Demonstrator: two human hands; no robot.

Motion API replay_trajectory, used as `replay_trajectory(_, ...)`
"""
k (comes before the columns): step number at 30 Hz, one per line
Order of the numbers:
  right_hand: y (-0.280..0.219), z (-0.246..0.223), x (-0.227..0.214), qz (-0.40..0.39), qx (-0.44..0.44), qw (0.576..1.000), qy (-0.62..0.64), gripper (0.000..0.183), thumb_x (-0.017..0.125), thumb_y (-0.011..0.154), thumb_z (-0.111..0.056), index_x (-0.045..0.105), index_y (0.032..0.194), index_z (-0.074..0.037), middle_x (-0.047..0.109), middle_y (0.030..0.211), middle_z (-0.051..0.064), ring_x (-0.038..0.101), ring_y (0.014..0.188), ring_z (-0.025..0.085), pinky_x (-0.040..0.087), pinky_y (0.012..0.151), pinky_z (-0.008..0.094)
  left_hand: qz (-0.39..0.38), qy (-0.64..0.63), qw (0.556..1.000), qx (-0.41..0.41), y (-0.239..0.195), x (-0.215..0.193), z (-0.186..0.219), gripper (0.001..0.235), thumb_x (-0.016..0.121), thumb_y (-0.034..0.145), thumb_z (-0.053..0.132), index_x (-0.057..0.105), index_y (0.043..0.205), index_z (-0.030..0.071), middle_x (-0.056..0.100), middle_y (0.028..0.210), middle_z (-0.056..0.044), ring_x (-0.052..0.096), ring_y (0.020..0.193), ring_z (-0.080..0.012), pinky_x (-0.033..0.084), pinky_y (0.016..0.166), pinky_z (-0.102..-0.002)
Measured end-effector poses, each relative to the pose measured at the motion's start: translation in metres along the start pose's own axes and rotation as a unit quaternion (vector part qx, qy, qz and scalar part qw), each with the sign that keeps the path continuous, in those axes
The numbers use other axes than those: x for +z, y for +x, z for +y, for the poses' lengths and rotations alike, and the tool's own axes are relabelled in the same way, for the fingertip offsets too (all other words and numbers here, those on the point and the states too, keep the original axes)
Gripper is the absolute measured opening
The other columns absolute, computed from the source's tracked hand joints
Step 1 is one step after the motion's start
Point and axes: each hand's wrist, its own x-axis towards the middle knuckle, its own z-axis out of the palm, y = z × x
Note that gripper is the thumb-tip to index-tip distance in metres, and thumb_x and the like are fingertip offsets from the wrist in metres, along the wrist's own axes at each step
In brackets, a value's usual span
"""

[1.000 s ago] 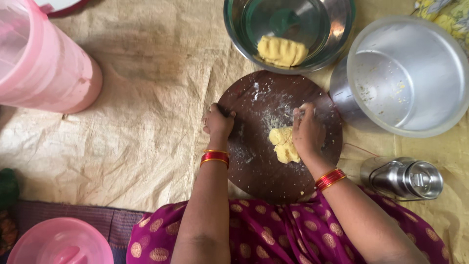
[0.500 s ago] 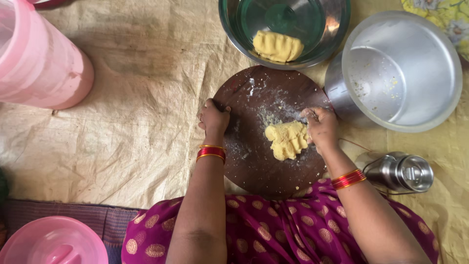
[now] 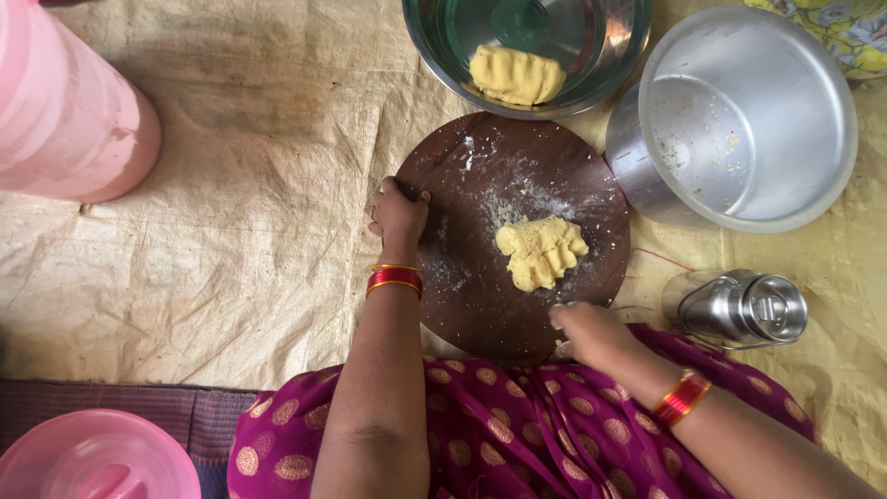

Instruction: The person kneads a yellow dough on a round wooden board using both hands. They repeatedly press, fold, and gather the dough, occasionally adding a small amount of liquid from a metal container to adjust consistency.

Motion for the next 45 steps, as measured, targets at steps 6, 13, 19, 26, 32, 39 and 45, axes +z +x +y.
replay_trajectory(6, 0.004, -0.019, -0.021, 0.044, 0.018, 0.999, -0.017, 0.017, 0.064, 0.081, 0.001, 0.07, 0.094, -0.009, 0.07, 0.092, 0.013, 0.071, 0.084, 0.026, 0.06, 0.076, 0.04, -0.002, -0.002, 1.0, -0.001, -0.003, -0.003, 0.002, 0.072, 0.082, 0.079, 0.039, 0.047, 0.137, 0.016, 0.05, 0.142, -0.016, 0.036, 0.138, -0.0417, 0.029, 0.109, -0.058)
replay_trajectory(13, 0.015, -0.032, -0.051, 0.305, 0.001, 0.949, 0.08, 0.037, 0.052, 0.091, 0.008, 0.062, 0.126, -0.003, 0.07, 0.117, 0.017, 0.072, 0.078, 0.022, 0.062, 0.067, 0.028, -0.003, 0.002, 1.0, -0.006, -0.004, -0.003, 0.001, 0.071, 0.082, 0.08, 0.04, 0.048, 0.137, 0.016, 0.051, 0.142, -0.016, 0.039, 0.137, -0.0406, 0.03, 0.112, -0.057)
replay_trajectory(19, 0.02, -0.028, -0.069, 0.034, 0.178, 0.97, 0.162, 0.054, 0.056, 0.092, 0.004, 0.057, 0.139, -0.021, 0.078, 0.109, 0.009, 0.073, 0.081, 0.031, 0.06, 0.072, 0.039, -0.001, -0.013, 1.0, -0.004, -0.009, -0.006, 0.006, 0.07, 0.081, 0.08, 0.037, 0.048, 0.138, 0.016, 0.048, 0.145, -0.014, 0.039, 0.138, -0.0389, 0.03, 0.11, -0.057)
replay_trajectory(26, 0.035, -0.005, -0.046, 0.274, -0.005, 0.958, 0.089, 0.053, 0.069, 0.079, 0.004, 0.059, 0.128, -0.014, 0.067, 0.119, 0.011, 0.072, 0.092, 0.025, 0.06, 0.077, 0.032, -0.004, 0.0, 1.0, -0.004, -0.008, -0.005, 0.006, 0.071, 0.081, 0.081, 0.038, 0.046, 0.138, 0.016, 0.048, 0.144, -0.014, 0.038, 0.139, -0.0399, 0.027, 0.112, -0.057)
replay_trajectory(32, 0.053, 0.009, -0.046, 0.265, 0.029, 0.954, 0.14, 0.047, 0.077, 0.08, -0.011, 0.062, 0.124, -0.02, 0.067, 0.114, 0.008, 0.066, 0.099, 0.028, 0.054, 0.092, 0.042, -0.005, -0.001, 1.0, -0.011, -0.006, -0.006, 0.004, 0.072, 0.082, 0.079, 0.039, 0.046, 0.138, 0.016, 0.049, 0.143, -0.015, 0.041, 0.137, -0.0399, 0.029, 0.111, -0.057)
replay_trajectory(39, 0.064, -0.002, -0.047, 0.331, -0.136, 0.921, -0.151, 0.096, 0.062, 0.063, -0.074, 0.045, 0.144, -0.025, 0.055, 0.138, 0.016, 0.043, 0.129, 0.039, 0.038, 0.106, 0.059, -0.022, 0.013, 0.999, -0.027, -0.001, -0.009, 0.008, 0.073, 0.084, 0.078, 0.04, 0.047, 0.136, 0.016, 0.05, 0.143, -0.015, 0.039, 0.138, -0.0408, 0.032, 0.108, -0.058)
replay_trajectory(45, 0.113, -0.039, -0.059, 0.298, 0.064, 0.933, -0.189, 0.073, 0.048, 0.081, -0.08, 0.06, 0.131, -0.028, 0.065, 0.117, 0.01, 0.058, 0.107, 0.03, 0.051, 0.079, 0.048, -0.046, 0.029, 0.998, -0.028, 0.0, -0.014, 0.01, 0.072, 0.084, 0.077, 0.04, 0.047, 0.136, 0.019, 0.052, 0.142, -0.011, 0.041, 0.136, -0.0384, 0.036, 0.107, -0.057)
